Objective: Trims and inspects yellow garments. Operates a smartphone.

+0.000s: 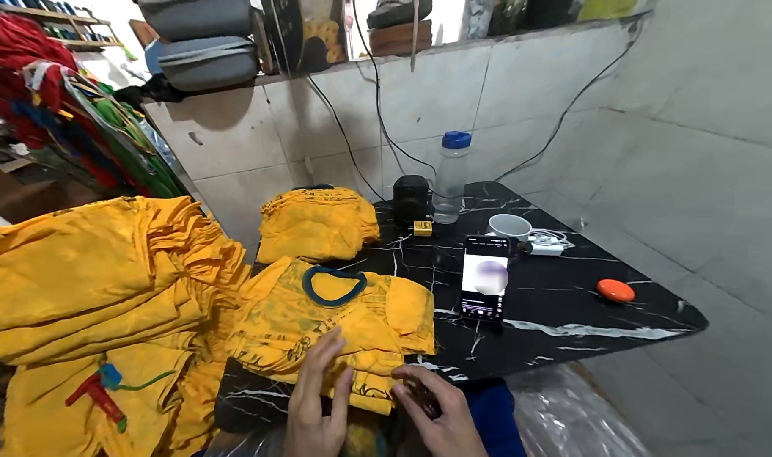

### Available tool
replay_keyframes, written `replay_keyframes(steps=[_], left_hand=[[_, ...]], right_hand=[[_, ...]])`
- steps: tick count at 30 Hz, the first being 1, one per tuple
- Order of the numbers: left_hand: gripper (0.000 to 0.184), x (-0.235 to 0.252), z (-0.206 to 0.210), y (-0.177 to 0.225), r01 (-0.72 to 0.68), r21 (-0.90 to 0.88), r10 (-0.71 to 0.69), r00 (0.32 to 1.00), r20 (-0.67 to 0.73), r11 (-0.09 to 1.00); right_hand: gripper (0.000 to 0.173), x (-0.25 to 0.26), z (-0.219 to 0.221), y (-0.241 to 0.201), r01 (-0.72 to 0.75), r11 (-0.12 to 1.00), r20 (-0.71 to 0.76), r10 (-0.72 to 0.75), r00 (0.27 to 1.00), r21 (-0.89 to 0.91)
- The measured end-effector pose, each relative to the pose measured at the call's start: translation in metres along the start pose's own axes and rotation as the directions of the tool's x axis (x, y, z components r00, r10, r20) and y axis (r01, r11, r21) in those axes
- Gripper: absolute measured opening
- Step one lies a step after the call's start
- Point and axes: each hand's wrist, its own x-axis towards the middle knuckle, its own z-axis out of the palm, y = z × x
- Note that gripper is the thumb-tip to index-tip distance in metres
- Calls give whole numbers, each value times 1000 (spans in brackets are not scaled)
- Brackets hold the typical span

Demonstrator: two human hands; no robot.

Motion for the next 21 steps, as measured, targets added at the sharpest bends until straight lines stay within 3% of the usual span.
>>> replay_keyframes(steps=[2, 4, 5, 7, 10, 16, 18, 21], left_hand=[[22, -6, 4, -6, -33, 102, 15, 985, 174, 994], [30, -14, 12, -17, -94, 262, -16, 922, 388, 961], [30, -19, 17, -23, -121, 306, -16, 913, 408, 944], [21, -28, 24, -32, -121, 313, 11, 944, 330, 942], [20, -32, 23, -35, -80, 152, 42, 970, 241, 985], [6, -30, -1, -32, 33, -140, 19, 936, 352, 990], [5, -29, -9, -31, 50, -179, 17, 935, 353, 983], [7, -32, -16, -28, 13, -93, 18, 944, 329, 996]], right_hand=[[24, -1, 2, 12, 55, 983, 1, -56, 998, -174], [18, -2, 4, 17, 43, 976, 14, -41, 999, -214], [16, -2, 6, 16, 27, 978, 3, -27, 1000, -208], [17, -4, 7, 10, -18, 985, -52, 9, 999, -173], [26, -2, 10, 2, -98, 990, -106, 87, 991, -104], [11, 0, 14, -8, -284, 902, 69, 277, 958, 326], [17, -3, 14, -11, -375, 830, 119, 359, 926, 412], [30, -8, 14, -14, -426, 785, 157, 400, 903, 451]])
